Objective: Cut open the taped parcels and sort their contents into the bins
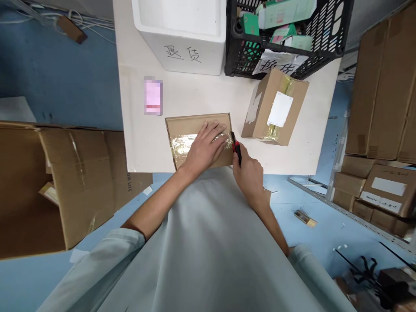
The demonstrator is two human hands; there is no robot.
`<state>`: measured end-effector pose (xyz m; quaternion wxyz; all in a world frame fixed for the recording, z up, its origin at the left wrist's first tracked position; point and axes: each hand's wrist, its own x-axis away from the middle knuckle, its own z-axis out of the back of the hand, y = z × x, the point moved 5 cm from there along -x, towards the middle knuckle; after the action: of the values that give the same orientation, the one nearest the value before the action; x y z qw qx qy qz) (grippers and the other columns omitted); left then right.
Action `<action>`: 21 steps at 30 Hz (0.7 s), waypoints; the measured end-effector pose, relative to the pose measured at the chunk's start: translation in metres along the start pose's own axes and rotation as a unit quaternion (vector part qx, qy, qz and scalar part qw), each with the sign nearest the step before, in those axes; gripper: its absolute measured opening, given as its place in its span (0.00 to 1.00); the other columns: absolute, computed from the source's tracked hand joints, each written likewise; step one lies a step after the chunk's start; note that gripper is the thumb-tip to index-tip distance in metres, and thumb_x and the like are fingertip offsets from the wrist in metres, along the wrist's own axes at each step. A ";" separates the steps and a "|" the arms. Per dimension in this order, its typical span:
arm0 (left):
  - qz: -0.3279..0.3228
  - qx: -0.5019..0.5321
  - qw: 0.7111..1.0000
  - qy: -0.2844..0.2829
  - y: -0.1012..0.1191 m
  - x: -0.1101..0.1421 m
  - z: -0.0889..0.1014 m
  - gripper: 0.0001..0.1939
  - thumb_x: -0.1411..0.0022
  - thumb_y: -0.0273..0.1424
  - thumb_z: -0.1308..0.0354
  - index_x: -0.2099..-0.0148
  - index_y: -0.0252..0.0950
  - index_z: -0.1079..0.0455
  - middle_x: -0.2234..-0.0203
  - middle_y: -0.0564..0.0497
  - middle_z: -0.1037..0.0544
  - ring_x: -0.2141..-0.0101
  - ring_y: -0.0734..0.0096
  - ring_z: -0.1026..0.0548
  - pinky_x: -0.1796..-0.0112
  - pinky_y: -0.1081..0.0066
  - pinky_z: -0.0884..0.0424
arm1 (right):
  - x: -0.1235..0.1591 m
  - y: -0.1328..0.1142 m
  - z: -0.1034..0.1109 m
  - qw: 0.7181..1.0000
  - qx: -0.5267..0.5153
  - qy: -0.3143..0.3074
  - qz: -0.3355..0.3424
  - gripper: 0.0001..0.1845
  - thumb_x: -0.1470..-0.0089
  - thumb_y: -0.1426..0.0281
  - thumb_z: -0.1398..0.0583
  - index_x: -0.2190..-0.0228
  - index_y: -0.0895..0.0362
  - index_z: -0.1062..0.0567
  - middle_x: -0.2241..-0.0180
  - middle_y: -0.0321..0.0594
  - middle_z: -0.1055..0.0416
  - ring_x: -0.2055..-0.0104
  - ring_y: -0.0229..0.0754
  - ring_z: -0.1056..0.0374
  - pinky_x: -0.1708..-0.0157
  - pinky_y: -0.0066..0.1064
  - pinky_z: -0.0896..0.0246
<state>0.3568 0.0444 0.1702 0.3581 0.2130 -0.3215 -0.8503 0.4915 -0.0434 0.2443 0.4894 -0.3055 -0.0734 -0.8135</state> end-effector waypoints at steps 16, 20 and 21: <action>0.002 0.082 0.997 0.009 -0.001 0.001 -0.004 0.21 0.14 0.38 0.55 0.36 0.41 0.23 0.29 0.42 0.23 0.21 0.50 0.37 0.20 0.34 0.48 | 0.002 -0.049 0.006 0.994 0.086 0.040 -0.058 0.36 0.23 0.67 0.53 0.21 0.69 0.43 0.61 0.64 0.16 0.53 0.64 0.16 0.51 0.53 0.24; 0.001 0.088 0.996 0.010 -0.002 0.002 -0.006 0.22 0.13 0.38 0.56 0.36 0.40 0.23 0.28 0.41 0.24 0.21 0.50 0.37 0.20 0.36 0.47 | 0.013 -0.048 0.007 0.986 0.145 0.024 -0.085 0.37 0.25 0.69 0.48 0.21 0.65 0.42 0.60 0.64 0.16 0.53 0.64 0.15 0.51 0.51 0.24; 0.002 0.089 0.996 0.014 -0.002 0.002 -0.006 0.22 0.13 0.38 0.56 0.36 0.40 0.23 0.28 0.42 0.24 0.21 0.51 0.36 0.20 0.36 0.47 | 0.018 -0.045 0.005 0.983 0.157 0.014 -0.094 0.37 0.26 0.70 0.47 0.21 0.65 0.41 0.59 0.64 0.15 0.53 0.63 0.15 0.51 0.49 0.24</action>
<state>0.3585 0.0418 0.1641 0.3443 0.2553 -0.3913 -0.8143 0.4492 -0.0321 0.2665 0.4533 -0.2049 -0.2219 -0.8386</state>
